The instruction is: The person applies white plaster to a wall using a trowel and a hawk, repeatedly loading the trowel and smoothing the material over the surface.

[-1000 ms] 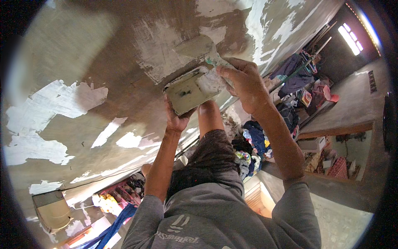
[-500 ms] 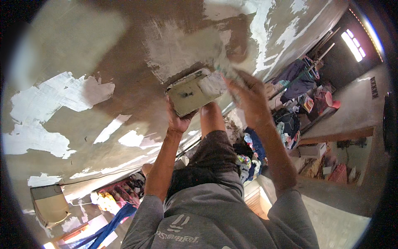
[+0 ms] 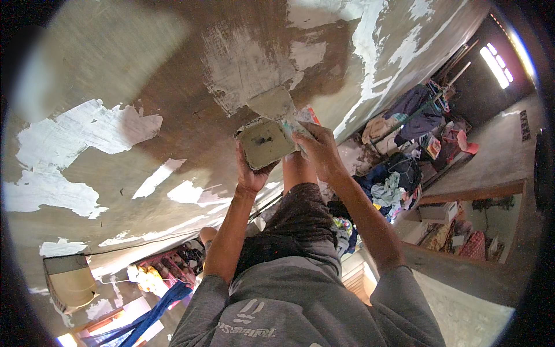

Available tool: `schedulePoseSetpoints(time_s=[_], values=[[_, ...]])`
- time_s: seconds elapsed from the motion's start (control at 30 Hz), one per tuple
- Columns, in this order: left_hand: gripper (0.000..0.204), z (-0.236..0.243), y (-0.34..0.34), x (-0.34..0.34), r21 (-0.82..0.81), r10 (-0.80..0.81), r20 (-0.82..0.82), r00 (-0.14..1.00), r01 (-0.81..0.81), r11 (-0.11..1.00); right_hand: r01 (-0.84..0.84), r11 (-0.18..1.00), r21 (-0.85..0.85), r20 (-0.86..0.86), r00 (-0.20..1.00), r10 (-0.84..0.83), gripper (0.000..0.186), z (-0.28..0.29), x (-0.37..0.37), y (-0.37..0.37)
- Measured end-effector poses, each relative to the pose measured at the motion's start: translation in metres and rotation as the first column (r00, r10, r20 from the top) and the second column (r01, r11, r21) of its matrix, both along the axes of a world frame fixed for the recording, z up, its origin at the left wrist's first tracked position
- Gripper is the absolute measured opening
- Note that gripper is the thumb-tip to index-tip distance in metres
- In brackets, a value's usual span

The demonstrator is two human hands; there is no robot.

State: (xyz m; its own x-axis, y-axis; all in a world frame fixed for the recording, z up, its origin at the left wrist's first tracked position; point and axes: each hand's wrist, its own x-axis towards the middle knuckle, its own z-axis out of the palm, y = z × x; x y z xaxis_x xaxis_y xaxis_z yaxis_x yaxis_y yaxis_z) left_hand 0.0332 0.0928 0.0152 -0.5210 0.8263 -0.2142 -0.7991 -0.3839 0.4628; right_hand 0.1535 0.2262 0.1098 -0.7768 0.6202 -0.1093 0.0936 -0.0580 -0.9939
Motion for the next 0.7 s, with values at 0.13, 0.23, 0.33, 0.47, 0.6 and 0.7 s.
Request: schedulePoseSetpoints(time_s=[0.13,0.23,0.33,0.47,0.6,0.7], values=[[0.072,-0.003,-0.001,-0.002,0.008,0.004,-0.016,1.0,-0.004,1.0,0.036,0.992,-0.12,-0.106,0.993,-0.049,0.021,0.032,-0.002,-0.015],[0.072,-0.006,-0.001,-0.001,0.035,-0.005,-0.015,1.0,0.006,0.999,0.028,0.996,-0.089,-0.148,0.988,-0.041,0.022,0.042,-0.002,-0.019],[0.071,-0.003,-0.002,-0.001,0.037,-0.002,-0.019,1.0,0.003,0.999,0.014,1.0,-0.002,-0.169,0.986,-0.015,0.028,0.055,-0.004,-0.018],[0.073,-0.007,-0.004,-0.004,0.042,-0.013,-0.022,1.0,0.014,0.999,0.045,0.998,0.032,-0.188,0.981,-0.038,0.019,0.085,-0.004,-0.022],[0.072,-0.006,-0.006,-0.006,0.056,-0.012,-0.066,0.998,0.016,0.998,0.076,0.995,0.057,-0.188,0.98,-0.064,0.022,0.116,-0.006,-0.024],[0.07,0.001,-0.005,-0.005,0.08,0.004,-0.083,0.997,0.002,0.997,0.044,0.994,0.102,-0.025,0.999,-0.042,0.029,0.156,0.001,-0.028]])
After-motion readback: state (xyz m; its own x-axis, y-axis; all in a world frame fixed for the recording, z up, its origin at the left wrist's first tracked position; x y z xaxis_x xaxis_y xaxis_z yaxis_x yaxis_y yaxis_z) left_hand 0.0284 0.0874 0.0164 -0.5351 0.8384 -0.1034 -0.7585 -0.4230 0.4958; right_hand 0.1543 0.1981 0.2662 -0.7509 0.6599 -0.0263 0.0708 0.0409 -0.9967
